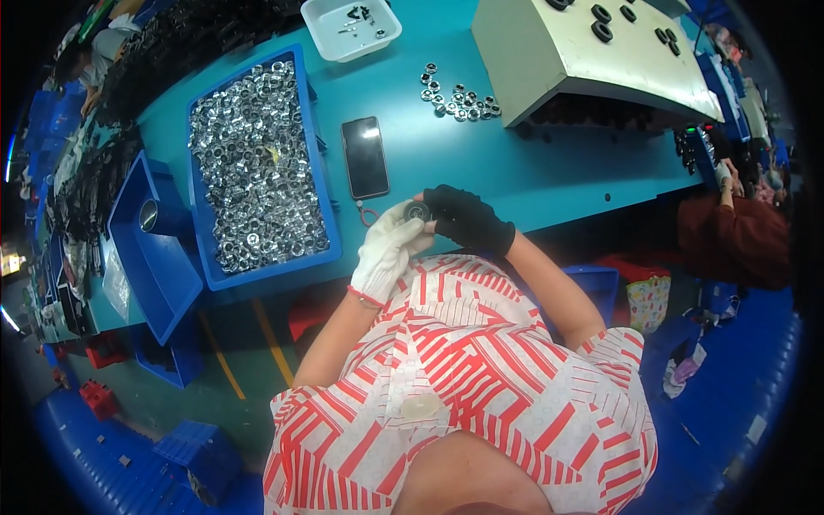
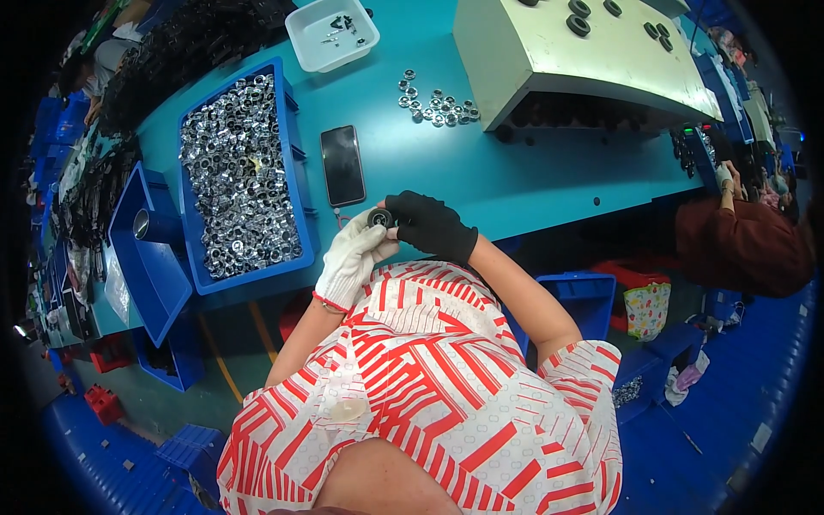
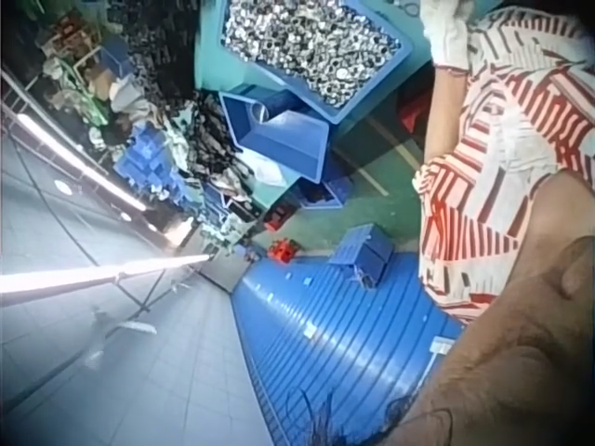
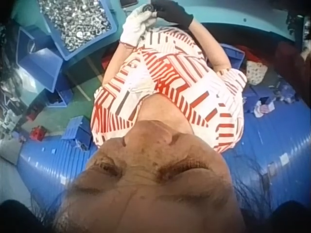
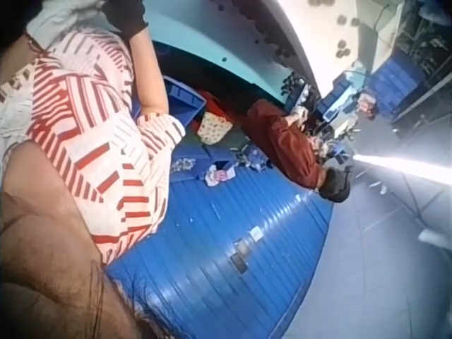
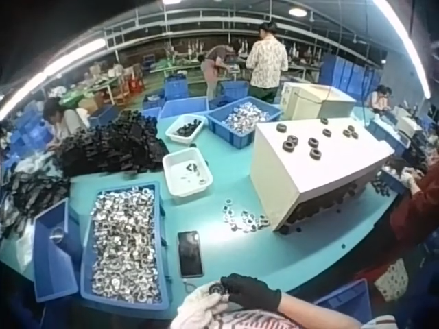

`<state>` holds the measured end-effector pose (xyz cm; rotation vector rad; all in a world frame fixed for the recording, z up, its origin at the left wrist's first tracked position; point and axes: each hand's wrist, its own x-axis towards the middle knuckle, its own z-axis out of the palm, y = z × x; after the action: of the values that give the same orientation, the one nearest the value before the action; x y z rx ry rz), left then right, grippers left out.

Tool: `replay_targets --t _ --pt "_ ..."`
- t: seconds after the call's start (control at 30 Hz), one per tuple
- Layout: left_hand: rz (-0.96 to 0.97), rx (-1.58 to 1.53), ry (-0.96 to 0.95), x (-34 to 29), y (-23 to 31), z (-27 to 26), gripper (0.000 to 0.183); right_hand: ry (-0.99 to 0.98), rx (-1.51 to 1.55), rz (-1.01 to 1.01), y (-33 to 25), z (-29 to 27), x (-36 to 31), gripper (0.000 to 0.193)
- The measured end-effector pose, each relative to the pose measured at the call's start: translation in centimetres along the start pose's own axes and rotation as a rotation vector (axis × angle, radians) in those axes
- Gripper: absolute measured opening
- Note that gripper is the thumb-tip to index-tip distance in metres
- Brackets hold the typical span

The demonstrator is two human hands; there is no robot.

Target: The recorder is manually assembling small mechanical components, including rings and housings, at a factory workbench.

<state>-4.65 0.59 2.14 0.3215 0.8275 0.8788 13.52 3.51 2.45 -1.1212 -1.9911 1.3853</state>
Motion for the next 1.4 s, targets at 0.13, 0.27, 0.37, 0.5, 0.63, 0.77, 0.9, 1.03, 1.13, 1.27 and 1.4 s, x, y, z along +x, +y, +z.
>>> replay_targets --t 0.13,0.27,0.37,0.5,0.63,0.77,0.9,1.03,1.13,1.27,1.4 --pt "-0.029 0.036 -0.013 0.2 0.2 -0.3 0.042 -0.056 -0.15 -0.126 0.5 -0.5 0.4 0.045" --pt "-0.014 -0.104 0.113 0.2 0.7 0.6 0.031 0.081 -0.099 -0.037 0.4 0.6 0.5 0.045" --pt "0.028 -0.114 0.142 0.7 -0.8 0.2 0.027 0.23 -0.204 -0.1 0.5 2.0 0.2 0.047" --pt "0.054 0.043 0.182 1.0 -1.1 -0.1 0.033 0.309 -0.354 -0.163 0.3 2.6 0.0 0.044" --pt "0.028 0.09 0.135 1.0 -0.8 0.0 0.031 0.305 -0.372 -0.159 0.6 2.2 -0.1 0.042" --pt "0.021 -0.083 0.075 0.5 -0.4 -0.3 0.033 0.187 -0.317 -0.078 1.0 1.2 -0.2 0.04" --pt "-0.003 -0.113 0.014 0.6 0.0 -0.6 0.025 0.144 -0.159 -0.048 1.3 1.1 -0.2 0.039" --pt "0.022 -0.145 0.053 0.7 -0.2 -0.7 0.025 0.162 -0.125 0.02 0.7 1.1 -0.1 0.041" --pt "0.008 -0.145 0.028 0.7 0.0 -0.7 0.026 0.152 -0.136 0.023 0.6 1.1 -0.1 0.041" --pt "0.044 0.07 0.146 0.7 -0.4 -0.5 0.037 0.192 -0.213 -0.006 0.4 1.8 -0.1 0.04" --pt "0.096 0.217 0.147 -0.2 0.5 0.6 0.044 0.13 0.178 0.03 2.0 1.8 0.3 0.032"
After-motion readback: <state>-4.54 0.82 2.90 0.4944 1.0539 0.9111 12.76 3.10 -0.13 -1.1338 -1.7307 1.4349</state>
